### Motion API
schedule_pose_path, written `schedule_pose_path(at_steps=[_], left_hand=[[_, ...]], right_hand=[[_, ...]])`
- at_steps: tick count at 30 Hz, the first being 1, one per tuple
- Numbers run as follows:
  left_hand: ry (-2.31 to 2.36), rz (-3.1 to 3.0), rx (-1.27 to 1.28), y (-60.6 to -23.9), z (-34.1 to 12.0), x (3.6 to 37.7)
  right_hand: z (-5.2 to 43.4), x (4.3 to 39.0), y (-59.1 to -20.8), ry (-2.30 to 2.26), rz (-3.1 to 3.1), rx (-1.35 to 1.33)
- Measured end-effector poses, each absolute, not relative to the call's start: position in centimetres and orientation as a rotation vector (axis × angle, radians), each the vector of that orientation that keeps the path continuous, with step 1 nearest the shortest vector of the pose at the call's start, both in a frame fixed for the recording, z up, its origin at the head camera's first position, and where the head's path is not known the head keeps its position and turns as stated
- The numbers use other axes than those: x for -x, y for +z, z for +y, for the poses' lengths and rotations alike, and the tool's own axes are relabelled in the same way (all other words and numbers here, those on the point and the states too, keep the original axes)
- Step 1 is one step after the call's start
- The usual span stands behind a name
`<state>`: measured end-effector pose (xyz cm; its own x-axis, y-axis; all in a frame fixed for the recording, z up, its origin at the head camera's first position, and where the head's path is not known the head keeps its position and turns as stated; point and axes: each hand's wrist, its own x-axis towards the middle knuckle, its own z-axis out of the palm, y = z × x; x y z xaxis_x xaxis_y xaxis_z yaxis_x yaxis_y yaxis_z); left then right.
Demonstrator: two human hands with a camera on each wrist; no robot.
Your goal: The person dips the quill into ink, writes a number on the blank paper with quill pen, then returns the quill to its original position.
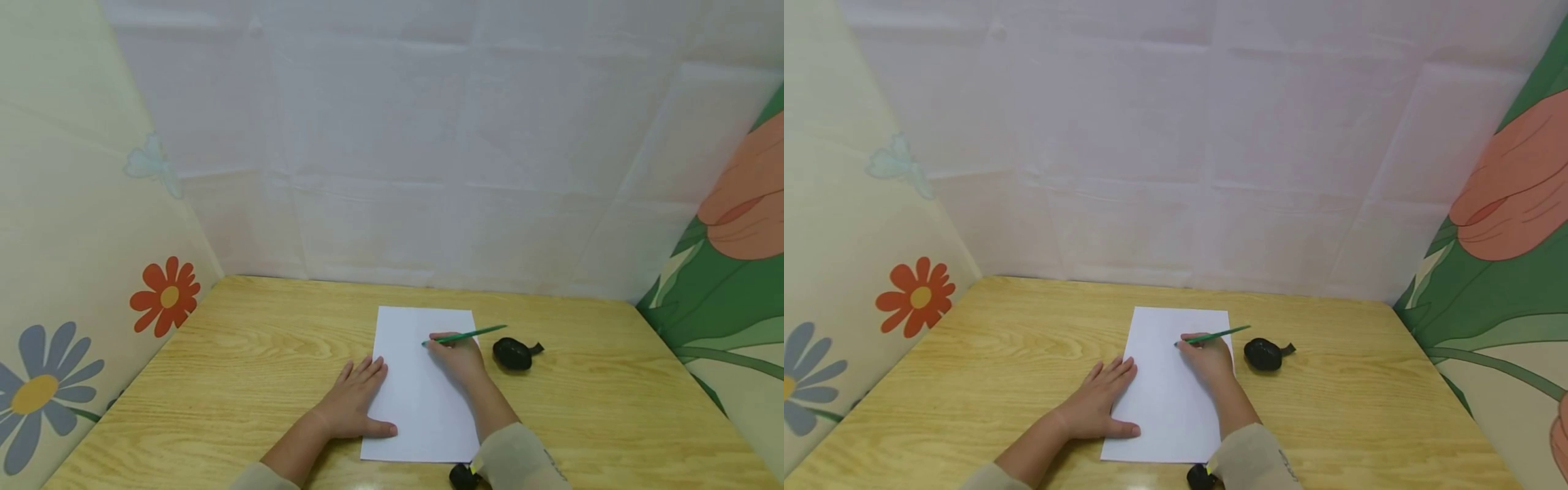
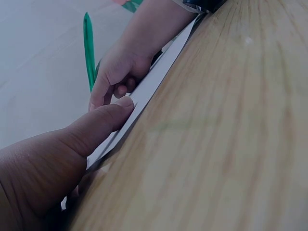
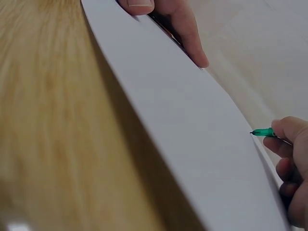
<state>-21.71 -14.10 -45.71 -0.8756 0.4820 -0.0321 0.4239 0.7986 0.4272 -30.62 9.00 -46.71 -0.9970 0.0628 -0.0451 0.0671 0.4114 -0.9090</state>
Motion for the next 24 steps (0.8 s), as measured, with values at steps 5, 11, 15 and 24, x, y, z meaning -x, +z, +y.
schedule_pose_path(at_steps=[5, 11, 15, 24], left_hand=[[0.628, 2.848, -0.723, -45.73, -14.09, 21.68], [0.632, 2.845, -0.720, -45.77, -14.13, 21.70], [0.634, 2.841, -0.718, -45.67, -14.10, 21.63], [0.625, 2.837, -0.707, -45.56, -14.02, 21.59]], right_hand=[[9.03, 30.55, -46.73, -1.687, 2.634, -0.096], [8.98, 30.39, -46.60, -1.682, 2.645, -0.070], [8.96, 30.33, -46.59, -1.689, 2.638, -0.076], [8.95, 30.23, -46.58, -1.682, 2.612, -0.110]])
